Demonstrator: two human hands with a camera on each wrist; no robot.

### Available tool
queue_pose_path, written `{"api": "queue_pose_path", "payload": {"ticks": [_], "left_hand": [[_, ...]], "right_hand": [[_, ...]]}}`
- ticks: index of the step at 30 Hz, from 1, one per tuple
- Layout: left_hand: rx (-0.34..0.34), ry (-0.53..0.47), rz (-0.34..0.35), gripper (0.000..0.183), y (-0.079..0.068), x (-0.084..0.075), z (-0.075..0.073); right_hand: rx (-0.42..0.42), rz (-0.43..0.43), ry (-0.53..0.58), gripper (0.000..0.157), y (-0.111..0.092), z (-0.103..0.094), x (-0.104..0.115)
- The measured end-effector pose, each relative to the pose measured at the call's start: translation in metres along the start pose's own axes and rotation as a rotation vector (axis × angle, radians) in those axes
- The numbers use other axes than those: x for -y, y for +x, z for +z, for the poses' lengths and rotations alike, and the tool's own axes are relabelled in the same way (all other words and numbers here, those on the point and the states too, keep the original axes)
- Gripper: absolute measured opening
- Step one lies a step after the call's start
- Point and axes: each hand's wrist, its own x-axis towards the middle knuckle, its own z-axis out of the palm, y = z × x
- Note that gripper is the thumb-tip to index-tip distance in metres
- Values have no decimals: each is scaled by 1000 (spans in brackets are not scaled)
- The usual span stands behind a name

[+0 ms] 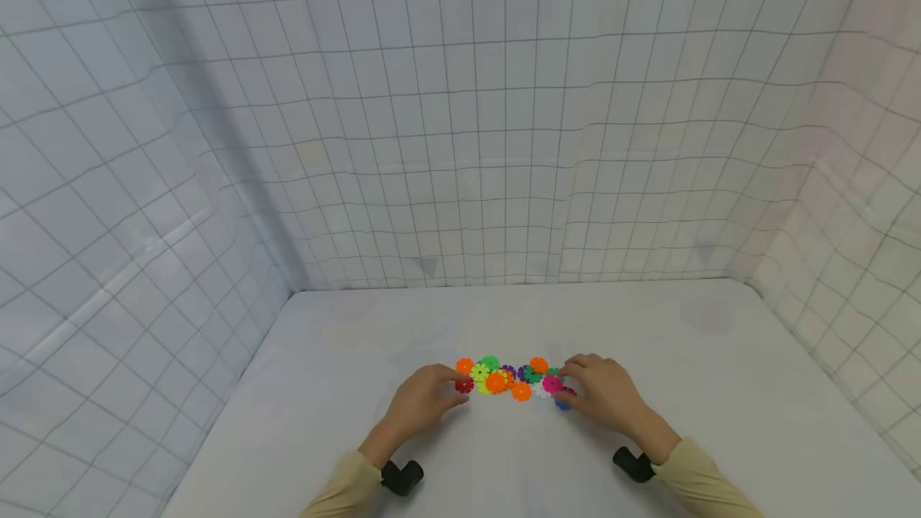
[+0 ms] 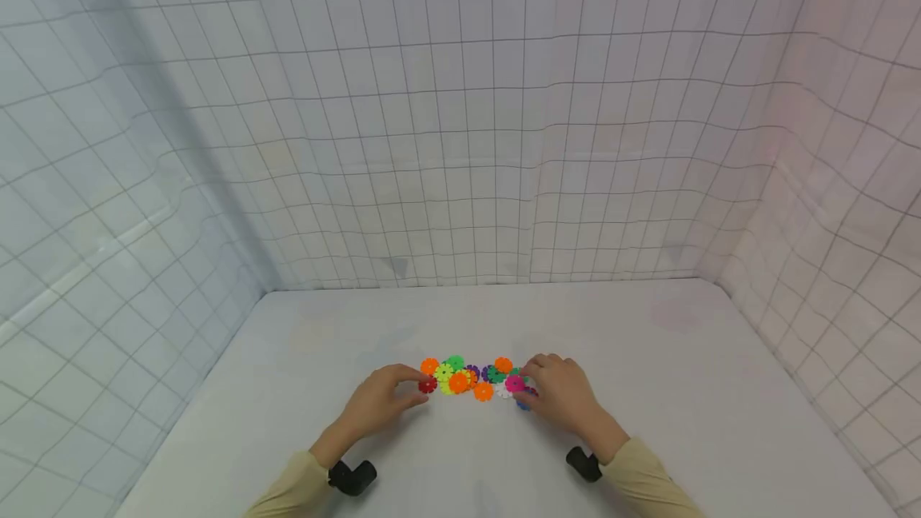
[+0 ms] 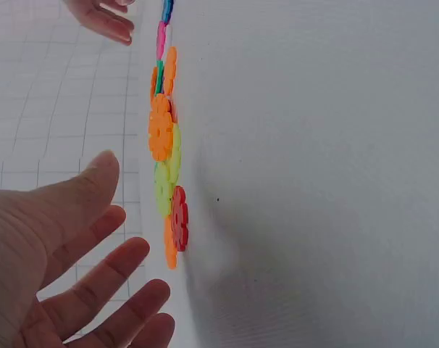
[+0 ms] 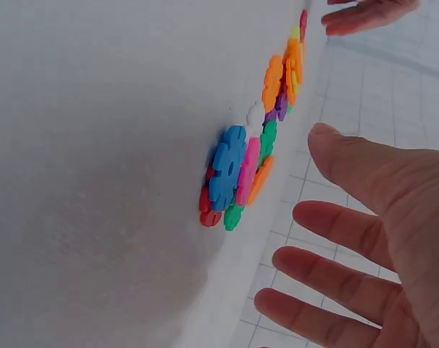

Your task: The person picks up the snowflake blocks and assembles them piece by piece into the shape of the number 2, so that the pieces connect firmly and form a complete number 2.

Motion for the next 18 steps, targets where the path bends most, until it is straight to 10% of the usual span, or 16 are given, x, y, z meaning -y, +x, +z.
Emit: {"api": "queue_pose_path", "payload": {"ticks": [7,18], "left_hand": [[-78,-134,-165,31,4,12,10],[-158,-75,-286,39,17,18,28]], "right_hand": [[84,165,93,38,-5,7,-7],[107,291,173,39,-5,17,-19]]}}
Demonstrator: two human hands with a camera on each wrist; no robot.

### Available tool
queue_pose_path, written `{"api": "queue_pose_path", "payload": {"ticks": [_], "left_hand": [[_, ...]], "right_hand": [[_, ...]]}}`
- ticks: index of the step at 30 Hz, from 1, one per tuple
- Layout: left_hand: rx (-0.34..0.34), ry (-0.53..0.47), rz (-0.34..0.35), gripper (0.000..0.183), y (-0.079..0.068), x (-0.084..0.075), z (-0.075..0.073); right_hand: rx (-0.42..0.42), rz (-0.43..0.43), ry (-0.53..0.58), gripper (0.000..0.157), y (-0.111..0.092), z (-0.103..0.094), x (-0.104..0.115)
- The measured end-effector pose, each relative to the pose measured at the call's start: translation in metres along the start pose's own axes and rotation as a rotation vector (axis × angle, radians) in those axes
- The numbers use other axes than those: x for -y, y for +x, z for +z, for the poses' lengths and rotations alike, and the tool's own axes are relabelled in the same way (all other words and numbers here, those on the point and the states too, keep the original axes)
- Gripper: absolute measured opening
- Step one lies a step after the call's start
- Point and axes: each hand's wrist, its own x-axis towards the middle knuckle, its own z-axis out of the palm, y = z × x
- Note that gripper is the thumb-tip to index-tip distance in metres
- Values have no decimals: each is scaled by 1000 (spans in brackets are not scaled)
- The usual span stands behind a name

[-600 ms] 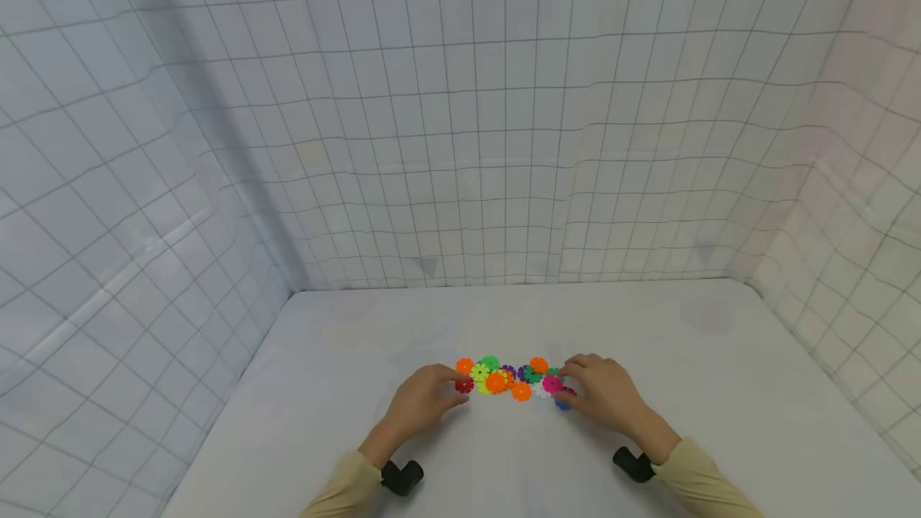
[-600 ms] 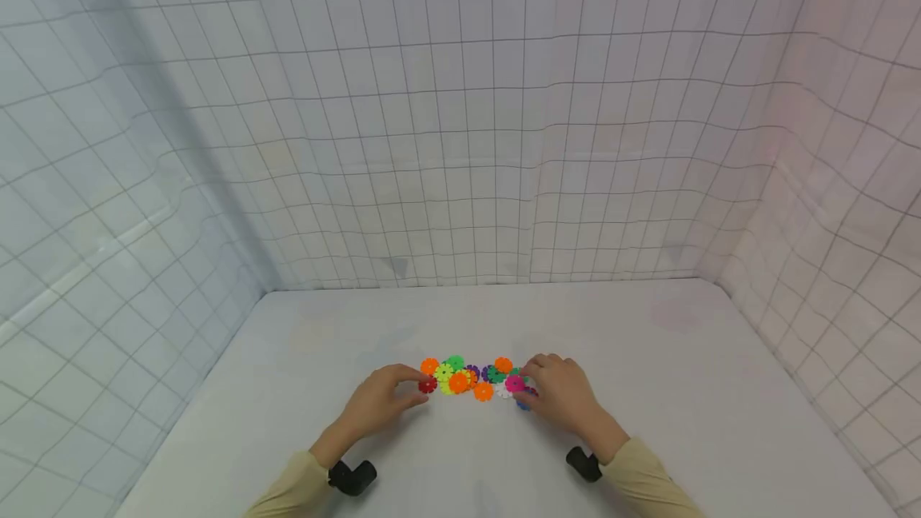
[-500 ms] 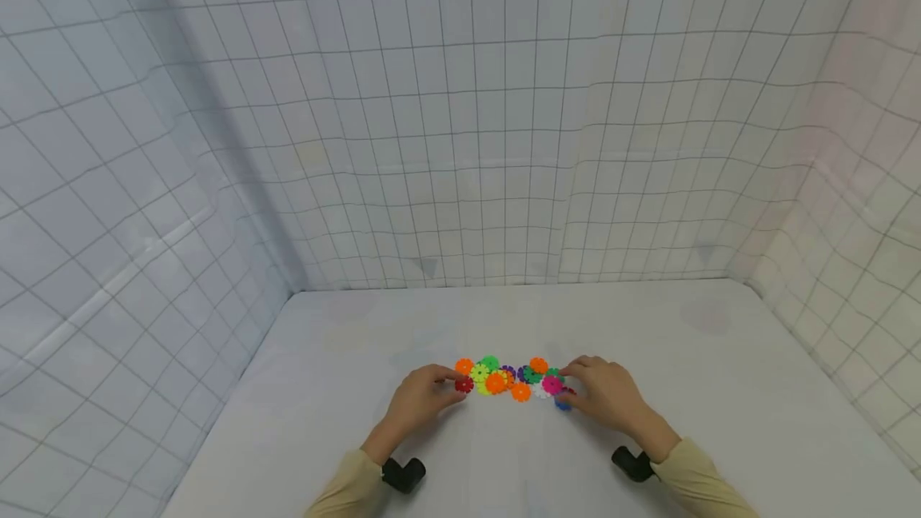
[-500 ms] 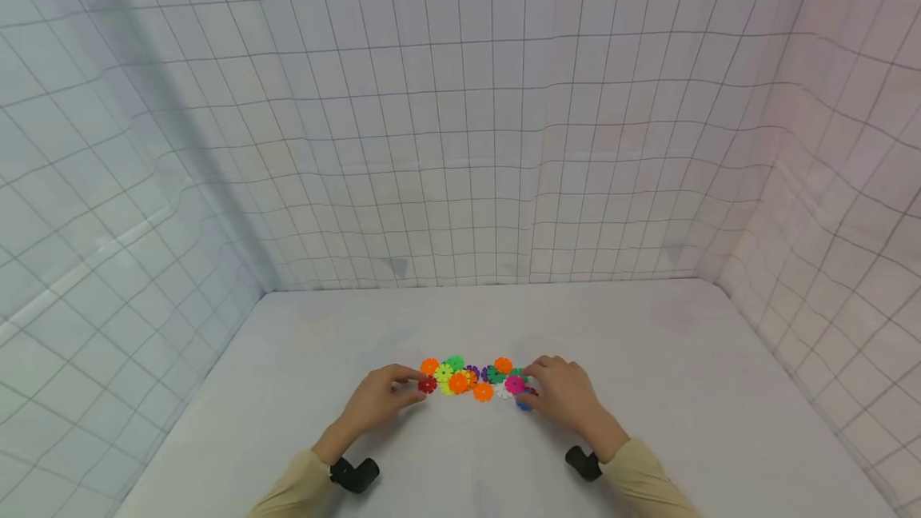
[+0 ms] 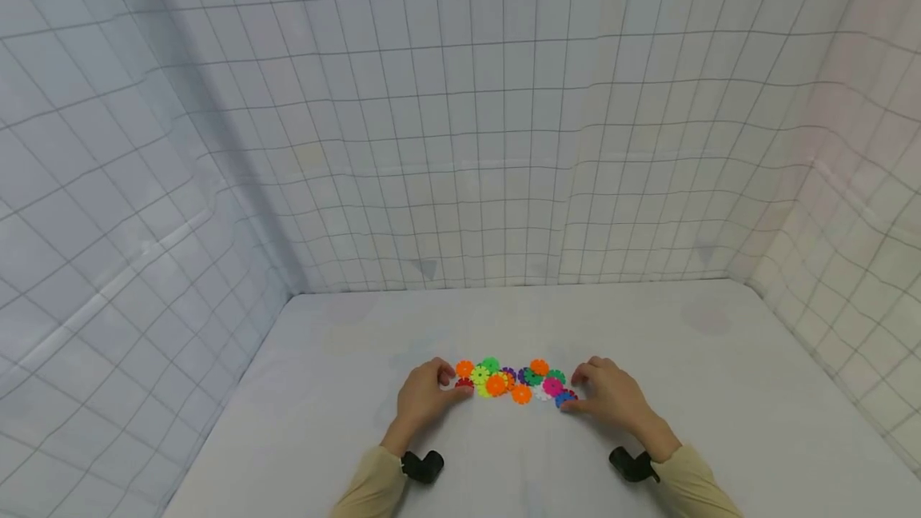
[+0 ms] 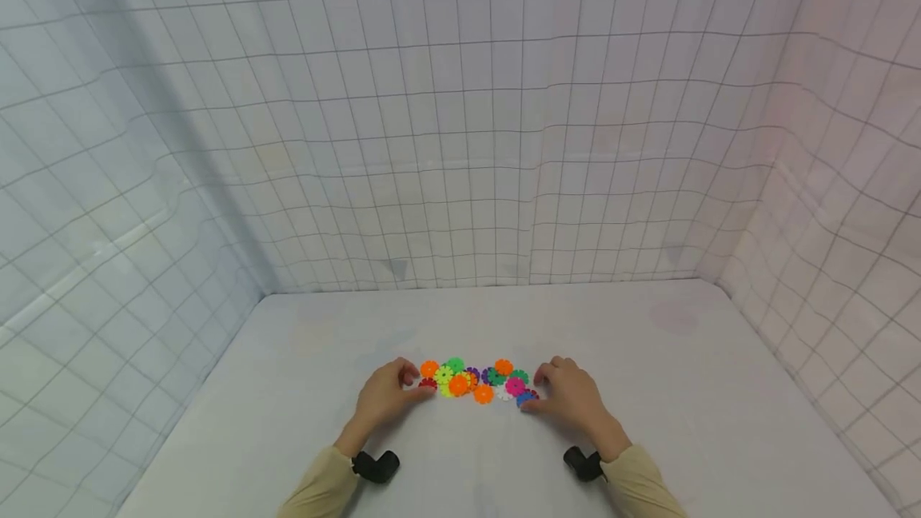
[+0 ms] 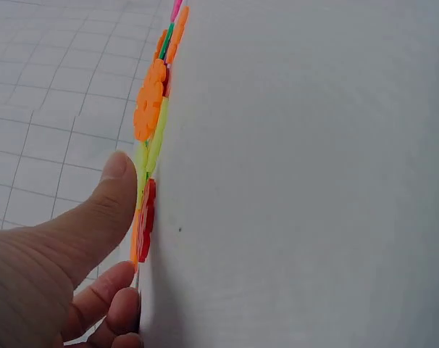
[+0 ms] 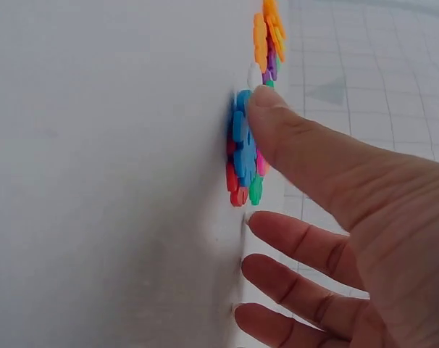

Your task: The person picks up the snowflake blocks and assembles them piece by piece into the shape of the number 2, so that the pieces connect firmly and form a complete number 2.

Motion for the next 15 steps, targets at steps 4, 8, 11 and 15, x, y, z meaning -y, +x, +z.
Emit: {"api": "queue_pose_path", "payload": {"ticks": [4,8,11,15], "left_hand": [[-23,35,-3,38,-1,-1,2],[-38,35,-4,36,-1,0,3],[-45,23,8,34,-1,1,3],[-35,11,13,31,-1,1,3]], "right_hand": [[13,3,52,36,0,3,-6],[43,34,168,33,2,5,-8],[76,82,241,30,4,5,-7],[104,120,294,27,4,4,-6]]}}
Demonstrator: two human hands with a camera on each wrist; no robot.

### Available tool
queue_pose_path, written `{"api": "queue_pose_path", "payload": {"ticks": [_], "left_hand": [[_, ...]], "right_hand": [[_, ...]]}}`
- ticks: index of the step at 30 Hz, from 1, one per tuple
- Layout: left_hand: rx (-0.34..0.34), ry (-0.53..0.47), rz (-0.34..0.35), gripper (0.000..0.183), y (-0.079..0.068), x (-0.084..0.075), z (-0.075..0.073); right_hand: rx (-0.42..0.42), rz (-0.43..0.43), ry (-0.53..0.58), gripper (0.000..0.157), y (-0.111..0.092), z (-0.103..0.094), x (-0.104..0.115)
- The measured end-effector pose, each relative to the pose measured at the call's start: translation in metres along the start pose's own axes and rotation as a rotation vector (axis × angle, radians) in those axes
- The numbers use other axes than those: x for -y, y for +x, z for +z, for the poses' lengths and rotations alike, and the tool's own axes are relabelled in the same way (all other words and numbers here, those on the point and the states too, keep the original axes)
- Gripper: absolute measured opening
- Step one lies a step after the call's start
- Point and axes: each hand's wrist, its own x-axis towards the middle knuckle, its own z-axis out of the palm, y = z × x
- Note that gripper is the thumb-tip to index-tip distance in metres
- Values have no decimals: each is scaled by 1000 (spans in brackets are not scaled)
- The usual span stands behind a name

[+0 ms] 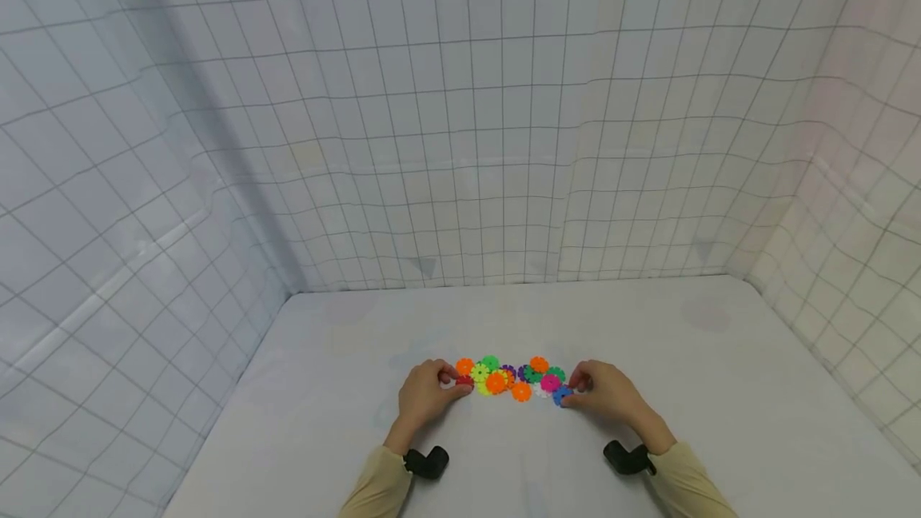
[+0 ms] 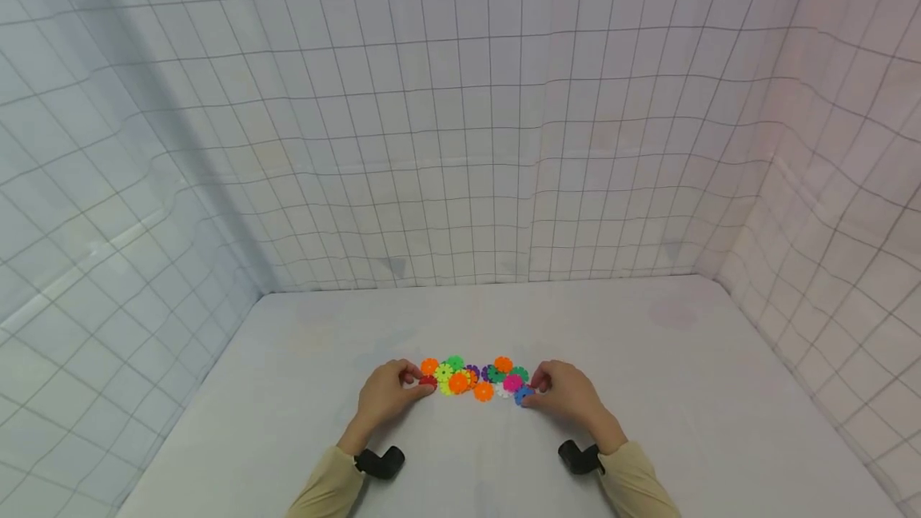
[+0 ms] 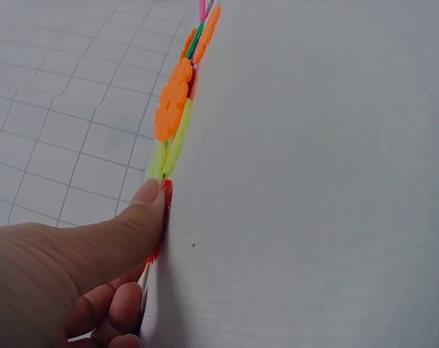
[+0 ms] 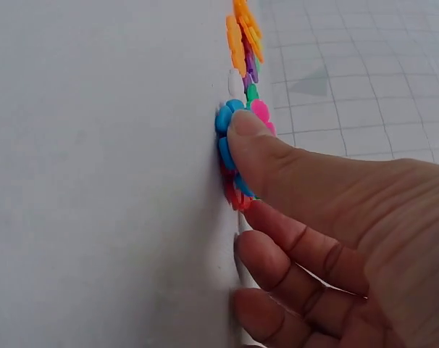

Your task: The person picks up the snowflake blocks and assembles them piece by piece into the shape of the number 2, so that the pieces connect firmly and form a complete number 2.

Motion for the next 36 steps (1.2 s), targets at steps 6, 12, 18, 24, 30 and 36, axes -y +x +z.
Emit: {"api": "queue_pose_path", "payload": {"ticks": [6,12,18,24,30,36], "left_hand": [[26,-34,1,31,1,2,2],[30,-55,6,29,3,7,6],[43,-114,-35,26,4,10,4],[15,-133,-28,24,3,9,-1],[4,-117,-19,24,3,9,-2],[3,-146,-49,24,5,11,0]], "right_hand": [[12,-23,49,23,-2,-2,-2],[17,-38,90,24,-4,-1,-4],[12,17,117,26,-3,2,-1],[17,35,175,24,-2,2,0],[22,54,209,18,-1,-3,-1],[5,93,194,13,-1,-8,0]]}}
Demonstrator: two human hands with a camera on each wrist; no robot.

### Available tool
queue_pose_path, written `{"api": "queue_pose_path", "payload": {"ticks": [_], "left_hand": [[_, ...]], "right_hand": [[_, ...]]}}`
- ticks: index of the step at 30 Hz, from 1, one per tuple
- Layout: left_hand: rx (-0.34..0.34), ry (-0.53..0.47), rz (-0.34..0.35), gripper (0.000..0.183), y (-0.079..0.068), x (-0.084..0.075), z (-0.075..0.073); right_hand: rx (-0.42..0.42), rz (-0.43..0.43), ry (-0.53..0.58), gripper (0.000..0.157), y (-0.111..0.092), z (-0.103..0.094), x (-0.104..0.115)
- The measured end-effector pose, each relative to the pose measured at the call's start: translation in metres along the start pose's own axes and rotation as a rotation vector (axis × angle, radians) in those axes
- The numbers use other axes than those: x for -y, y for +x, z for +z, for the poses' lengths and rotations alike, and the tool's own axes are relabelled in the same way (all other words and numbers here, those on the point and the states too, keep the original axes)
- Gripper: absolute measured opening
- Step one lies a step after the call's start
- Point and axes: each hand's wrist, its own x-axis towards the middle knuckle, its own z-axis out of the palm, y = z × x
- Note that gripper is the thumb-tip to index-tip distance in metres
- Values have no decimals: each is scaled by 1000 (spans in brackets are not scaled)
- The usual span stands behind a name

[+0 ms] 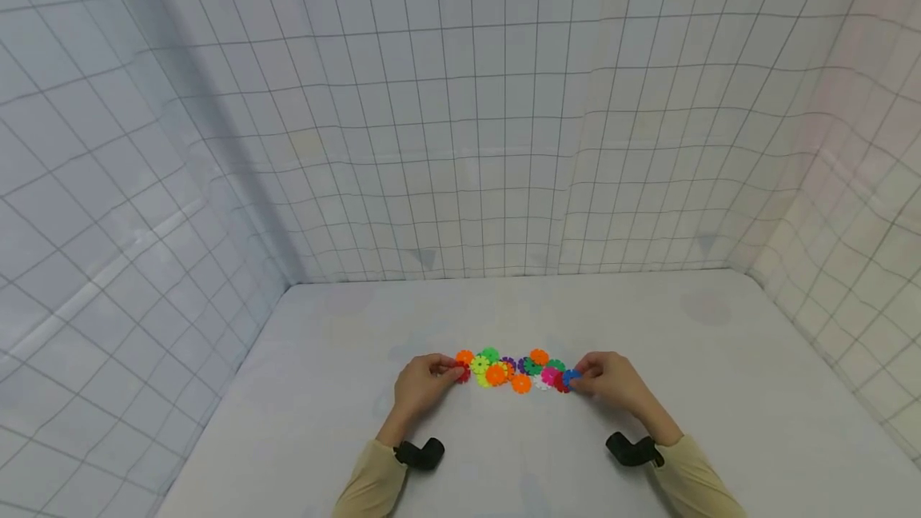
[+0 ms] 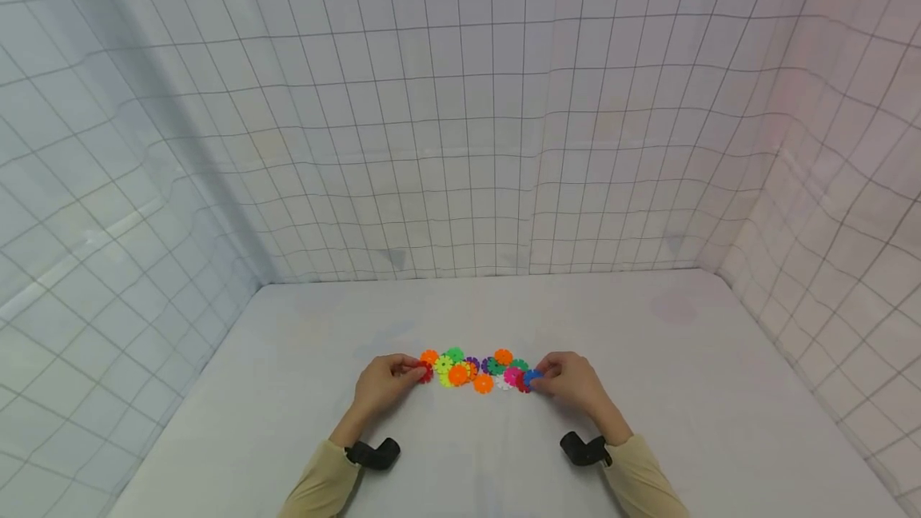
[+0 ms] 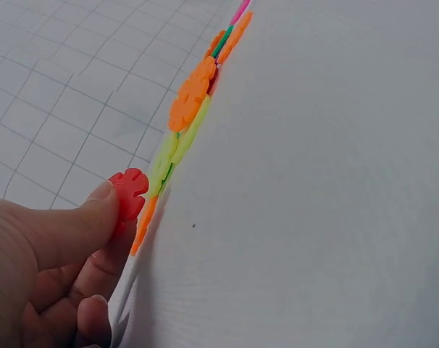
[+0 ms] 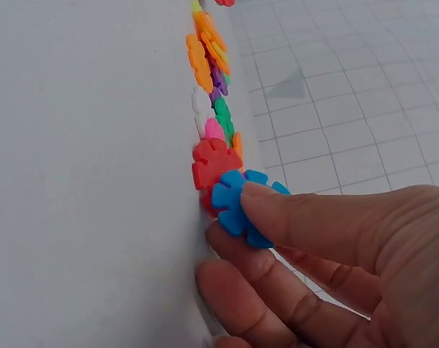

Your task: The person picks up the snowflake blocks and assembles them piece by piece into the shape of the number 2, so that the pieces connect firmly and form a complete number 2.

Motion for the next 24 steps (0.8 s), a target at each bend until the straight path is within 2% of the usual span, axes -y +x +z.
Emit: {"api": "queue_pose_path", "payload": {"ticks": [8,15,20,24], "left_hand": [[5,-84,-36,24,-1,-4,1],[58,-323,-81,26,5,-14,-6],[110,-433,-93,36,5,-31,-12],[142,-484,-94,41,3,-51,-17]], "right_hand": [[-45,-38,-13,9,1,-3,1],[-94,-104,-6,11,4,-4,14],[-128,-204,33,10,3,-5,31],[-135,-294,115,11,3,-5,46]]}}
